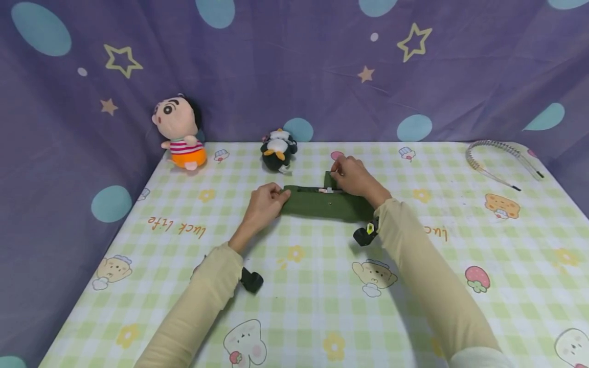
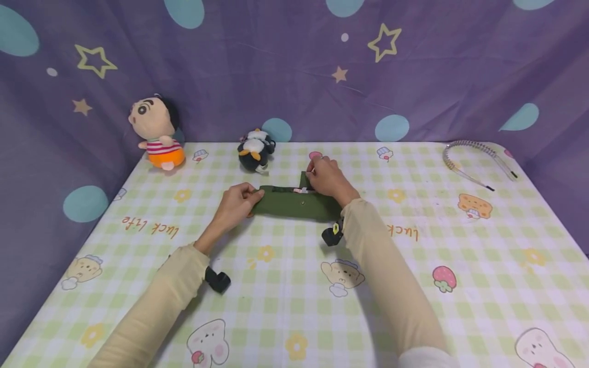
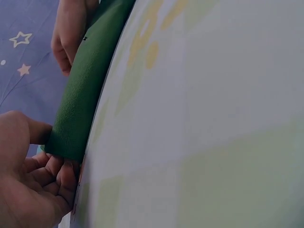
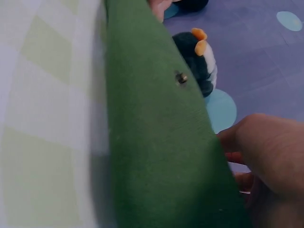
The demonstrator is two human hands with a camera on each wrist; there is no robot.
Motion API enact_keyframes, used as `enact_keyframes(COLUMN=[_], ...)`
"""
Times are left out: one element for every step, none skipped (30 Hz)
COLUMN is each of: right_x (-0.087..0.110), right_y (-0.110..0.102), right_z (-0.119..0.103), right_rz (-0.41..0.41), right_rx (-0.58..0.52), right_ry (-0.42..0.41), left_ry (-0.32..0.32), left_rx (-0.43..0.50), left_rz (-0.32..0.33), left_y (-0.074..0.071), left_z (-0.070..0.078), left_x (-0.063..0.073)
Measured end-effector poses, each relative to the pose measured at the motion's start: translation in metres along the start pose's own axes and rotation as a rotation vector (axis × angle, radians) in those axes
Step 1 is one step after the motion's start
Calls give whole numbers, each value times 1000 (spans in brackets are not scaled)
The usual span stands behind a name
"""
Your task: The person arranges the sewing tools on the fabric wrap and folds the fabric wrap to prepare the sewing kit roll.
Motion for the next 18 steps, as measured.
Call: enact_keyframes(right_x=[1, 2, 3, 5, 7, 9, 11, 14, 17, 19, 22, 25, 27, 30, 32, 35, 38, 41], right_y=[0, 0, -1, -1, -2, -3, -3, -3, -4, -4, -4, -3, -3, -2, -1, -1, 0, 1], right_z=[-1, -2, -4, -5, -6, -8, -9, -11, -12, -13, -13, -14, -14, -14, -15, -16, -17, -18], right_rz=[7, 14, 21, 23, 26, 27, 30, 36, 40, 44, 49, 55, 63, 72, 82, 94, 105, 118], right_rx=[-28, -62, -93, -121, -143, -161, -172, -176, -182, -185, -186, -184, -184, -183, -185, -185, -186, -189], right_ry=[11, 19, 22, 24, 24, 22, 16, 8, 4, 0, -8, -17, -31, -47, -64, -84, -105, -122], left_ry=[-2, -3, -5, -6, -5, -5, -5, -4, -5, -5, -6, -7, -7, -8, -8, -7, -6, -7], left_rx=[2, 3, 4, 3, 2, 3, 2, 1, 2, 3, 4, 5, 5, 6, 5, 4, 3, 3], left_rz=[1, 3, 5, 7, 9, 11, 12, 13, 14, 15, 14, 13, 13, 14, 15, 17, 19, 22], left_y=[0, 0, 0, 0, 0, 0, 0, 0, 0, 0, 0, 0, 0, 0, 0, 0, 0, 0], left_z=[0, 0, 0, 0, 0, 0, 0, 0, 0, 0, 0, 0, 1, 1, 1, 2, 2, 2], left_x=[0, 0, 0, 0, 0, 0, 0, 0, 0, 0, 0, 0, 0, 1, 1, 1, 1, 1])
Point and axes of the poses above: each hand's wrist, its own x-axis away from the middle knuckle, its own y-axis out of the palm, z = x × y, the point moved 1 cm from there along -x, towards the middle knuckle, and after that the axes turned 11 degrees about -x, right-handed, at the moved point
